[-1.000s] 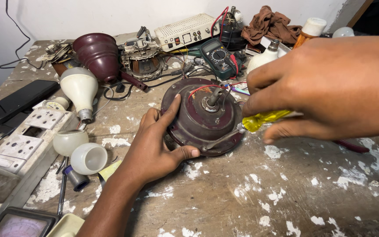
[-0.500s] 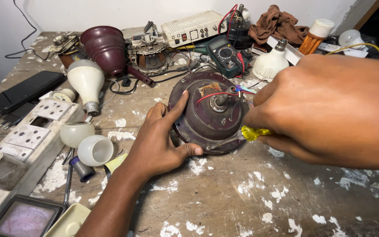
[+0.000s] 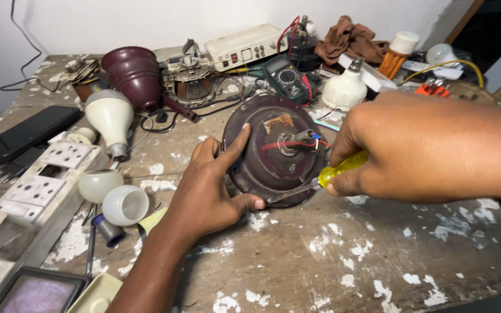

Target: The person works on a ceiling fan motor housing on a cluttered workbench. They hold the fan base steady, use a screwdriver to loosen and tighten screws around the housing, reposition the fan, and handle small parts from a round container while continuing to work on the assembly with the screwdriver.

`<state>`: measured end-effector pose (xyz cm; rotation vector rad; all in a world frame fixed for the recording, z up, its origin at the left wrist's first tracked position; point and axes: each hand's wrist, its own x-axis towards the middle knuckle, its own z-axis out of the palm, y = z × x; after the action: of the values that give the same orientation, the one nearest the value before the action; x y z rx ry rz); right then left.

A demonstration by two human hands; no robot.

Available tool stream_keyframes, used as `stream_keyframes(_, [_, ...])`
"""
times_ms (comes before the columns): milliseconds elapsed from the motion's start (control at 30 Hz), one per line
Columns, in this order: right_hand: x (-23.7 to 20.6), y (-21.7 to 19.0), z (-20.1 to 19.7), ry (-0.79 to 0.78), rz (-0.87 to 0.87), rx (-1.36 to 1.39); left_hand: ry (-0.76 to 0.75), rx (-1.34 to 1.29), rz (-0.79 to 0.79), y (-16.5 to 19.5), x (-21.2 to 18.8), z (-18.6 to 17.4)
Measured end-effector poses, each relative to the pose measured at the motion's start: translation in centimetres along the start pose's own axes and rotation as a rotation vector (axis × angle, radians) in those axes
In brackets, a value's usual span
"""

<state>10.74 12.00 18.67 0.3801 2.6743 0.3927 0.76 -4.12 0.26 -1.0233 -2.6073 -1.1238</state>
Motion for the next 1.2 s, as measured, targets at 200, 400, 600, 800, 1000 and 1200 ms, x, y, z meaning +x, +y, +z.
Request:
stream_keyframes(200, [-0.4,2.4,1.4,0.136,-0.121,0.014,0.071,-0.048,0.073,-0.4,0.2,0.6])
stream_keyframes(400, [-0.8,6.4,4.3,0.334,-0.305,0.188,0.015,-0.117,-0.145,-0.4,0.9,1.7])
stream_keyframes(600, [0.2,8.5,8.5,0.659,-0.589,0.368,0.063,-0.13,-0.12,-1.0,1.0,2.2])
stream_keyframes(800, [1.2,8.0,12.2,0.839,-0.74,0.436,0.037,-0.161,-0.182,-1.4,1.0,2.5])
stream_keyframes(1000, [1.7,6.9,13.0,0.969,-0.755,0.466,0.031,-0.181,-0.193,-1.8,1.1,2.7])
stream_keyframes(1200, [2.7,5.7,12.8,1.014,-0.606,0.568,0.045,-0.112,-0.138,-2.3,1.2,2.4])
